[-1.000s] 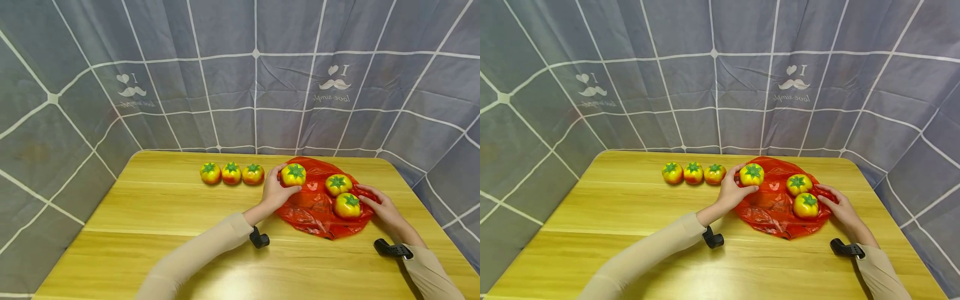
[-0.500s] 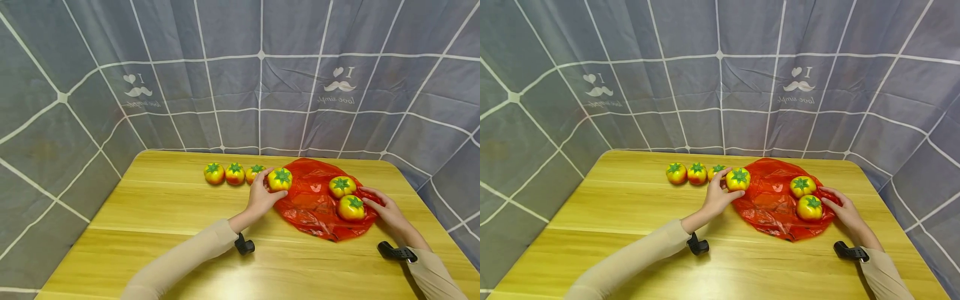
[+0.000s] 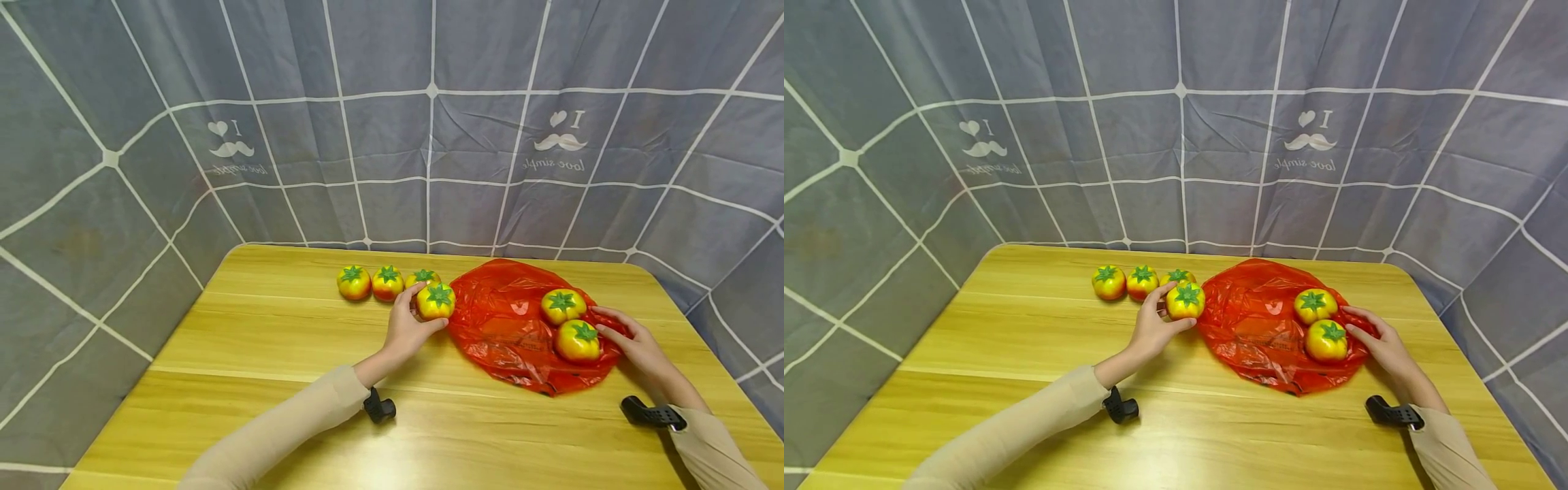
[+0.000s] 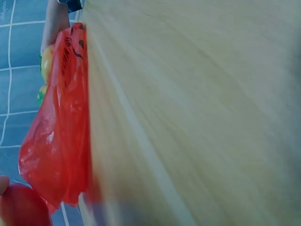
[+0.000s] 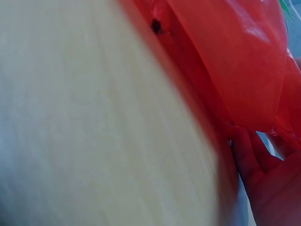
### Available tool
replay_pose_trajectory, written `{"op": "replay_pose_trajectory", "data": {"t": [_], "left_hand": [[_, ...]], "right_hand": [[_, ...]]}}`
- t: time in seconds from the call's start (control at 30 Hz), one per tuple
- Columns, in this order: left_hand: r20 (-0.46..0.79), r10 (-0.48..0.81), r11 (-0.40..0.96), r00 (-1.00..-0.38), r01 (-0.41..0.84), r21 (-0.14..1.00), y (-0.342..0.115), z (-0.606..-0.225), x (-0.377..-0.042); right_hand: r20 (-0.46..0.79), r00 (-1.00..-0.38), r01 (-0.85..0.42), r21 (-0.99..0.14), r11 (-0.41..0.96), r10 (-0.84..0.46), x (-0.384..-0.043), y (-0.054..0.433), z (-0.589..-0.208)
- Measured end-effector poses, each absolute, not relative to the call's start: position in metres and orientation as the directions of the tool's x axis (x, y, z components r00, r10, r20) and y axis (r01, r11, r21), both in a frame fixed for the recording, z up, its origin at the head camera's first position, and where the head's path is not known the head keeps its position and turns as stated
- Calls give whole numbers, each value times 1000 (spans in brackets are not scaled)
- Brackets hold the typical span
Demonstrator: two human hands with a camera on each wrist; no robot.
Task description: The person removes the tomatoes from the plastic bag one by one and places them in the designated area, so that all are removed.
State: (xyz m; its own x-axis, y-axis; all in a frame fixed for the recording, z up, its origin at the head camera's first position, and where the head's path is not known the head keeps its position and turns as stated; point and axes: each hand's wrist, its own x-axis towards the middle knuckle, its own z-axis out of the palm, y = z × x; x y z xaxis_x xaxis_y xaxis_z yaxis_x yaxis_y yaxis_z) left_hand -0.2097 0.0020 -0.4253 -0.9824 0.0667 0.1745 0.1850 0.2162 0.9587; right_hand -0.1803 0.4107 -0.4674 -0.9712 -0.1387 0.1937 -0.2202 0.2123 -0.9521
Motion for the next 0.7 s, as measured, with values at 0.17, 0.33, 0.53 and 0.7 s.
{"op": "replay_pose_trajectory", "data": {"t": [0.17, 0.33, 0.53, 0.7], "left_hand": [[160, 66, 249, -985, 171, 953, -5, -429, -209], [116, 77, 293, -990, 134, 947, -9, -431, -209], [95, 90, 333, -991, 119, 935, -14, -437, -213], [79, 96, 340, -992, 107, 934, -18, -438, -214]], "right_hand": [[212, -969, -242, -923, 299, -130, -181, 412, -467], [215, -968, -246, -908, 340, -127, -181, 413, -467], [215, -969, -245, -890, 385, -119, -181, 413, -467], [227, -966, -258, -878, 404, -125, -182, 413, -467]]}}
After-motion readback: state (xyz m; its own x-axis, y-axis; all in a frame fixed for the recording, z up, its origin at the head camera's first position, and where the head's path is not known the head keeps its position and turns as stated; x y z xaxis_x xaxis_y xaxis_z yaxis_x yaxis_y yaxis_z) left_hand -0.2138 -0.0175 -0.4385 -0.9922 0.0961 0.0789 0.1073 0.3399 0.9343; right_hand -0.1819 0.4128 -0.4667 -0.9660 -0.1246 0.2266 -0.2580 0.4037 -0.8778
